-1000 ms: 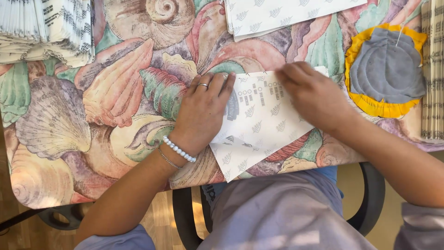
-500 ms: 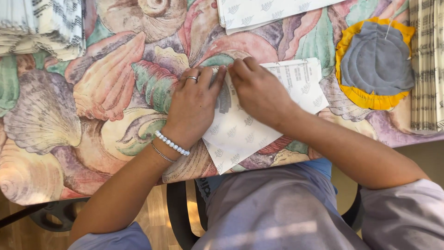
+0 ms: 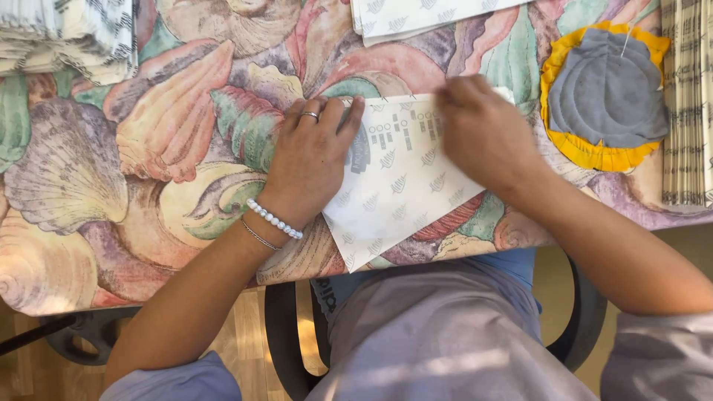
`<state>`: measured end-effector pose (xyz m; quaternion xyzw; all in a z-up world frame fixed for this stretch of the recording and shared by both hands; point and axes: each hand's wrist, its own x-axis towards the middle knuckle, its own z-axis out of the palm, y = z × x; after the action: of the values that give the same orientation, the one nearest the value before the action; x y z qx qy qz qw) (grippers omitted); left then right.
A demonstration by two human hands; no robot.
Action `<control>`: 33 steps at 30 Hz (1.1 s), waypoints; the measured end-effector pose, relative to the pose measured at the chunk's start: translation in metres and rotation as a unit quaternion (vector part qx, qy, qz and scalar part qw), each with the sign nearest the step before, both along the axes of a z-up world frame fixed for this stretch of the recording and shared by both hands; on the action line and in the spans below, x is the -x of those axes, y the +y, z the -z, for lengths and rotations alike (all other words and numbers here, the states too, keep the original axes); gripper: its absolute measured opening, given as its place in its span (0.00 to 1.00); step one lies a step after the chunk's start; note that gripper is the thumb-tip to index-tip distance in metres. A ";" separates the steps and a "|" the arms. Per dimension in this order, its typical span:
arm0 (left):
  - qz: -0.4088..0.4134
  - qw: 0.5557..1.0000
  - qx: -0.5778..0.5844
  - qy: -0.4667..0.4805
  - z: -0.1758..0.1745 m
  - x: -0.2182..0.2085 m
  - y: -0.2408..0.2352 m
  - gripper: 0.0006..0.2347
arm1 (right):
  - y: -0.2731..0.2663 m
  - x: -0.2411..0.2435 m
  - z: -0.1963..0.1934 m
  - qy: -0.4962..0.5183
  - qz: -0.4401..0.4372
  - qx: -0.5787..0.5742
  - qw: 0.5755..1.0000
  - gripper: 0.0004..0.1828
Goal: Folding printed paper sheets into a triangular shape and stacking them on a table.
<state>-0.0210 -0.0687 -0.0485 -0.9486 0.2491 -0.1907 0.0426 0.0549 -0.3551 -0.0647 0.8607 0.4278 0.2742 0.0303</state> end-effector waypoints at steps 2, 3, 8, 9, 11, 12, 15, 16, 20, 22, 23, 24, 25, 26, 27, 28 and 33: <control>0.007 1.000 0.006 0.002 0.000 0.001 0.002 0.21 | 0.040 0.008 -0.002 0.010 -0.028 -0.025 0.999 0.13; 0.013 1.000 0.011 0.002 -0.001 0.001 0.003 0.21 | 0.060 0.012 -0.003 0.018 -0.056 -0.051 0.997 0.14; -0.037 0.998 -0.036 0.027 -0.023 0.011 -0.002 0.21 | 0.030 0.022 -0.042 0.233 0.024 -0.065 0.970 0.15; -0.036 0.998 -0.047 0.023 -0.022 0.010 -0.001 0.20 | 0.013 0.019 -0.041 0.206 0.050 -0.079 0.974 0.15; -0.033 0.998 -0.046 0.019 -0.025 0.010 -0.004 0.20 | -0.021 0.018 -0.034 0.124 0.069 -0.044 0.989 0.12; -0.031 0.998 -0.045 0.012 -0.028 0.010 -0.005 0.20 | -0.038 0.016 -0.031 0.037 0.086 -0.011 0.996 0.09; -0.018 0.998 -0.052 0.035 -0.041 -0.002 -0.011 0.12 | -0.037 0.016 -0.025 0.027 0.111 0.005 0.993 0.10; -0.015 0.998 -0.051 0.036 -0.046 -0.013 -0.015 0.12 | -0.038 0.017 -0.025 0.028 0.113 0.006 0.993 0.10; 0.040 0.969 0.029 0.241 -0.066 -0.057 -0.041 0.11 | -0.042 0.011 -0.032 0.029 0.102 0.017 0.994 0.10; 0.032 0.953 0.017 0.300 -0.065 -0.071 -0.054 0.24 | -0.047 0.013 -0.037 0.063 0.091 0.003 0.994 0.10; 0.019 0.947 0.022 0.320 -0.059 -0.077 -0.058 0.23 | -0.048 0.014 -0.041 0.117 0.088 -0.024 0.989 0.13; 0.002 0.941 0.026 0.337 -0.055 -0.084 -0.060 0.23 | -0.049 0.013 -0.046 0.168 0.083 -0.055 0.981 0.19; 0.000 0.943 0.026 0.333 -0.057 -0.084 -0.060 0.23 | -0.049 0.013 -0.054 0.163 0.080 -0.055 0.982 0.19; -0.002 0.946 0.040 0.322 -0.056 -0.082 -0.061 0.15 | -0.049 0.016 -0.062 0.221 0.083 -0.117 0.965 0.23; -0.004 0.948 0.054 0.312 -0.055 -0.080 -0.061 0.08 | -0.048 0.018 -0.069 0.277 0.086 -0.178 0.940 0.29; -0.008 0.949 0.056 0.311 -0.058 -0.072 -0.058 0.08 | -0.050 0.020 -0.073 0.277 0.082 -0.176 0.941 0.29; 0.138 0.929 0.332 0.085 -0.095 -0.027 -0.039 0.05 | -0.064 0.013 -0.073 0.477 -0.041 -0.516 0.710 0.54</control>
<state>0.0063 -0.1080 0.0464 -0.8773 0.3030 -0.1853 -0.3228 0.0415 -0.4190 0.0081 0.7402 0.2114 0.0063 -0.6382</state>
